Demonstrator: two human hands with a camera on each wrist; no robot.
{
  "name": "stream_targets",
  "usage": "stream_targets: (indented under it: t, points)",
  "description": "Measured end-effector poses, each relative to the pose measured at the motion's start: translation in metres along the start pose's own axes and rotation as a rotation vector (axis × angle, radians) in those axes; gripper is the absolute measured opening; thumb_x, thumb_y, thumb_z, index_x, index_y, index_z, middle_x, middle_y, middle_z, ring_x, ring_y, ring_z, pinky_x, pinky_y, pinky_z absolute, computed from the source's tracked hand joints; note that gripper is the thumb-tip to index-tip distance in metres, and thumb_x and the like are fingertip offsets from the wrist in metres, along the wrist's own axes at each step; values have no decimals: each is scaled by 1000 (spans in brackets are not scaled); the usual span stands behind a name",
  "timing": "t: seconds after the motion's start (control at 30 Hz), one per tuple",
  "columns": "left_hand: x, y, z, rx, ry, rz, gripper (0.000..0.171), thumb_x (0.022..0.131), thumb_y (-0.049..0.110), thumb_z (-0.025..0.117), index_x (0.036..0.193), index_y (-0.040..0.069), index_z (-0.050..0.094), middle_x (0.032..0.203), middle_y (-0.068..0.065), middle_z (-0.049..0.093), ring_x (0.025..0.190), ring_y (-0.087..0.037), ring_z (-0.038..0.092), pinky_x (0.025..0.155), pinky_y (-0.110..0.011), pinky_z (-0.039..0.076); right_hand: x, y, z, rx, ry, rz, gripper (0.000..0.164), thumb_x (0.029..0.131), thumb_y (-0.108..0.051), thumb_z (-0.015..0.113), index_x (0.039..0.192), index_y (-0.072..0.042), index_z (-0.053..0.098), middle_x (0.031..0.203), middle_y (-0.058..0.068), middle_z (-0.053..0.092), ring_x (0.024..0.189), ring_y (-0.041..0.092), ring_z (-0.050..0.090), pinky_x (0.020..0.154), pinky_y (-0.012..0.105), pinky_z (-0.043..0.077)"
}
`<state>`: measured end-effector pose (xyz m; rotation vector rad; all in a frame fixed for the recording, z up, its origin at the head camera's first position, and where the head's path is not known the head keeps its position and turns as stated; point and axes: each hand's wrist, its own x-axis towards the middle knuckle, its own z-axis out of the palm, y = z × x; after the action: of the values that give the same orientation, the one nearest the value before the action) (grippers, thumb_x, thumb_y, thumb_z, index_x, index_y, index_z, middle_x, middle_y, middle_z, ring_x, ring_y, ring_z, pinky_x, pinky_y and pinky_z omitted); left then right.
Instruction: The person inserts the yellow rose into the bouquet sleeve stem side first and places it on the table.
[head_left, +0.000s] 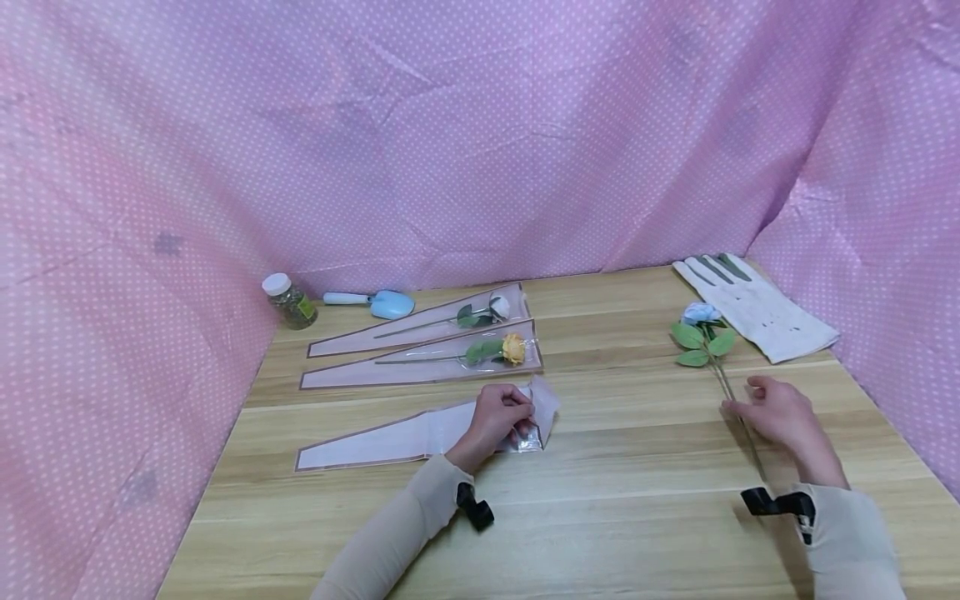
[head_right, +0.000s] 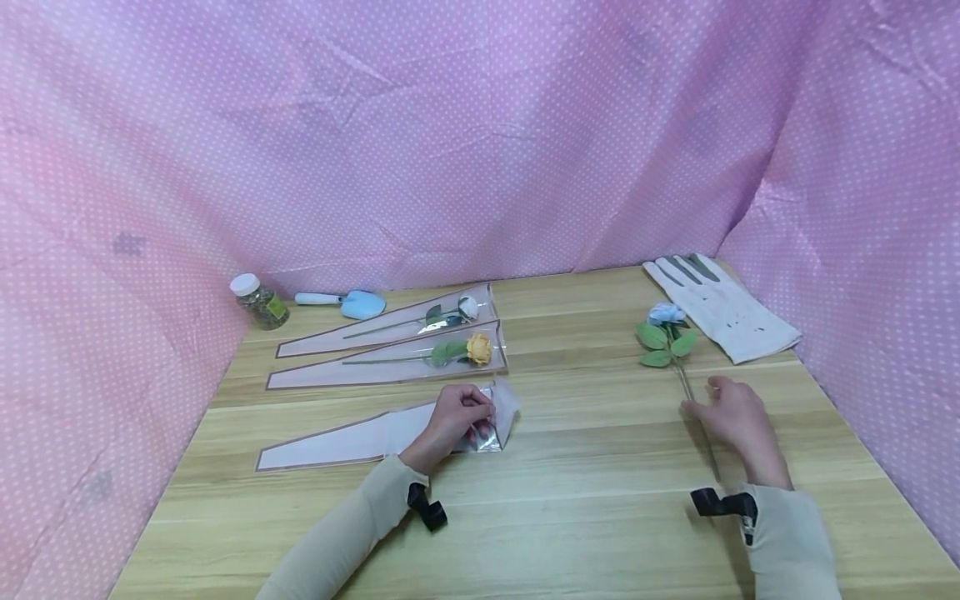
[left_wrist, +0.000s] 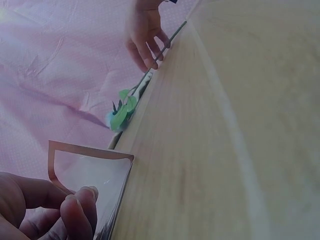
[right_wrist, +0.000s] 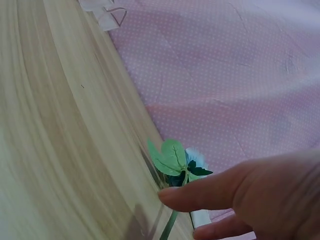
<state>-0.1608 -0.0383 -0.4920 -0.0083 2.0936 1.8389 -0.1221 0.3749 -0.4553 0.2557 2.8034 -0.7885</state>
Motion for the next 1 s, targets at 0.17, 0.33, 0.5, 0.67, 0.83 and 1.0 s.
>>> stream_targets:
  t: [0.17, 0.33, 0.5, 0.67, 0.83, 1.0]
  points:
    - [0, -1, -1, -1, -7, -2, 7, 88, 1, 66, 88, -6, 67, 58, 5, 65, 44, -7, 55, 37, -20, 41, 1, -3, 1, -28, -11, -26, 67, 94, -30, 63, 133, 21, 43, 126, 44, 52, 111, 59, 52, 88, 62, 46]
    - [0, 0, -1, -2, -7, -9, 6, 89, 1, 66, 87, -4, 68, 58, 5, 65, 44, -7, 54, 37, -20, 41, 3, -6, 3, -37, 10, -54, 52, 90, -17, 64, 124, 20, 52, 108, 36, 64, 96, 48, 61, 79, 52, 50]
    - [-1, 1, -1, -7, -7, -11, 5, 88, 1, 67, 87, -5, 67, 58, 5, 65, 44, -7, 54, 37, -20, 41, 5, -7, 1, -52, 12, -80, 44, 88, -11, 64, 119, 18, 57, 101, 30, 70, 87, 39, 66, 72, 43, 49]
    - [-1, 2, -1, -7, -8, -12, 5, 88, 0, 67, 88, -5, 67, 58, 5, 65, 44, -7, 54, 37, -20, 41, 7, -7, -1, -40, -23, -58, 46, 87, -8, 62, 123, 18, 52, 99, 30, 70, 82, 33, 66, 64, 32, 45]
    - [0, 1, 0, 3, -3, -18, 5, 88, 0, 68, 88, -5, 68, 58, 5, 65, 44, -7, 55, 37, -20, 41, 8, -6, -3, -25, -27, -55, 46, 86, -8, 62, 123, 18, 51, 96, 29, 71, 76, 25, 65, 63, 30, 45]
    - [0, 1, 0, 3, 3, -14, 5, 87, 0, 68, 88, -5, 68, 58, 5, 64, 44, -7, 55, 37, -20, 41, 5, -6, -1, 74, -35, -41, 46, 87, -6, 60, 124, 18, 48, 88, 23, 71, 61, 12, 62, 56, 30, 52]
